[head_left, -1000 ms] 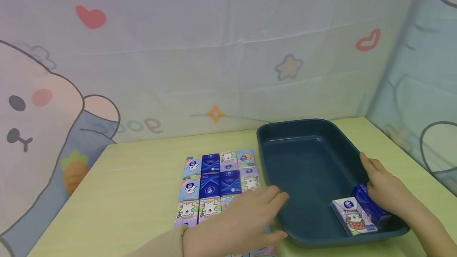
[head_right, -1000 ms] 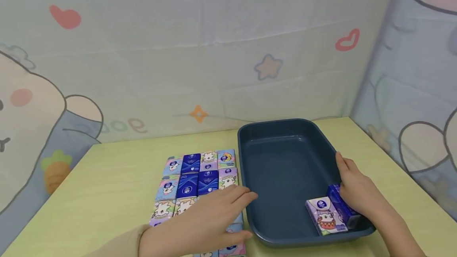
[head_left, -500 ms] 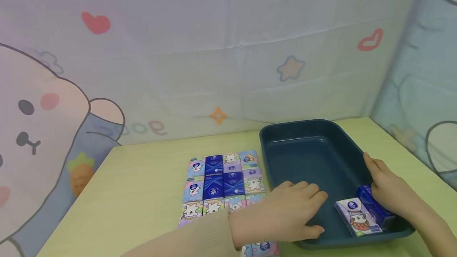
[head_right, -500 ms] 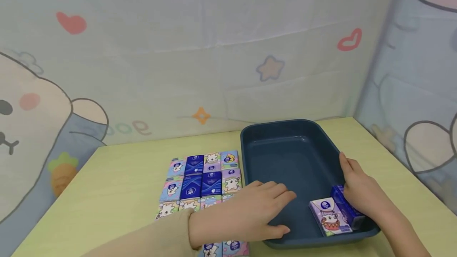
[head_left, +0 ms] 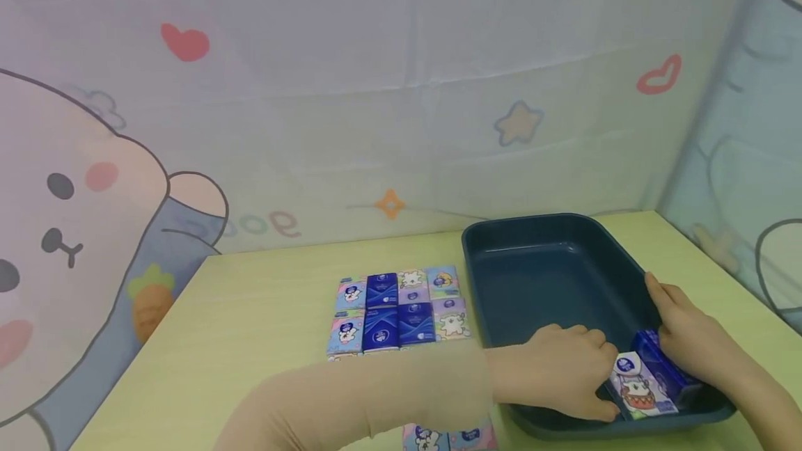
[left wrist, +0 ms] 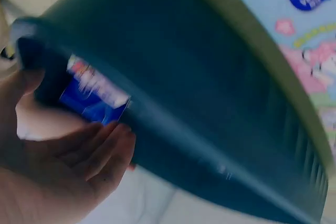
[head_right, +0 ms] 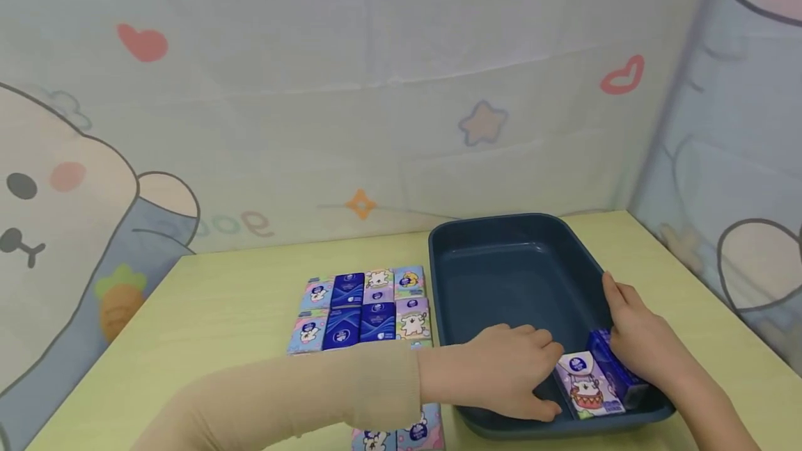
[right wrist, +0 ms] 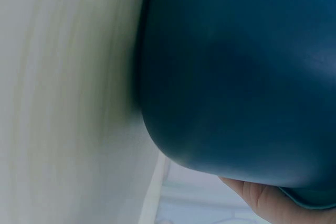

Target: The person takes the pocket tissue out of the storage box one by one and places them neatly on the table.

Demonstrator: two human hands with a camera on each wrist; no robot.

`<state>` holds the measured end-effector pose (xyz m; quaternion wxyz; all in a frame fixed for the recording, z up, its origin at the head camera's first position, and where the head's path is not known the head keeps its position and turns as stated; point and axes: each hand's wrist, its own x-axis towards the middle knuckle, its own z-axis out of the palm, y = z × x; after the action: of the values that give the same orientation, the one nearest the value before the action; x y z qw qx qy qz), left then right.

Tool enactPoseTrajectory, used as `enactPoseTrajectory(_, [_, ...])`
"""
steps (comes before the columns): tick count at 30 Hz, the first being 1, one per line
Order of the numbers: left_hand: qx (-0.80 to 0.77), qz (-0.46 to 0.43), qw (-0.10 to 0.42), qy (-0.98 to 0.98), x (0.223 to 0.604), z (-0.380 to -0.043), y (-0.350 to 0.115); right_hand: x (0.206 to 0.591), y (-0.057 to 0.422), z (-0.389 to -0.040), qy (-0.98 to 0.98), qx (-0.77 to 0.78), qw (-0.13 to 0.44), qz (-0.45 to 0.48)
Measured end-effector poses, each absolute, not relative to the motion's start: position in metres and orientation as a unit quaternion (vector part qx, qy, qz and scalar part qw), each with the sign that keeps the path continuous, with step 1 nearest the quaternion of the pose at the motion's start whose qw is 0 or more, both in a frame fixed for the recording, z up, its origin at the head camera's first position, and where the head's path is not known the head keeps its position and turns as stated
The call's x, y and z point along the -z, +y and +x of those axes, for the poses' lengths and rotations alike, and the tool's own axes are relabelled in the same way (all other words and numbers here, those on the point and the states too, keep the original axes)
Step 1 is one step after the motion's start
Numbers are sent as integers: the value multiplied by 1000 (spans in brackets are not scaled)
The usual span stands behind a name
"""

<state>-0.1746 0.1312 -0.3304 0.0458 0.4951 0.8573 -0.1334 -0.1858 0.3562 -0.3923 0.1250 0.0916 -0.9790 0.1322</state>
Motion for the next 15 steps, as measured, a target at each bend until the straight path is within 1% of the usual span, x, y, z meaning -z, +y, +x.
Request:
enactPoseTrajectory(4, [100,471,84,872,347,-177,146,393,356,-185,-979,-126,133,94])
enactPoseTrajectory(8, [93,449,91,884,361,-178,155,394,355,-185,-977,-125,140,98])
enactPoseTrajectory(15, [109,439,68,889,369,-180,169,397,357,-186,-976,-126,146,104])
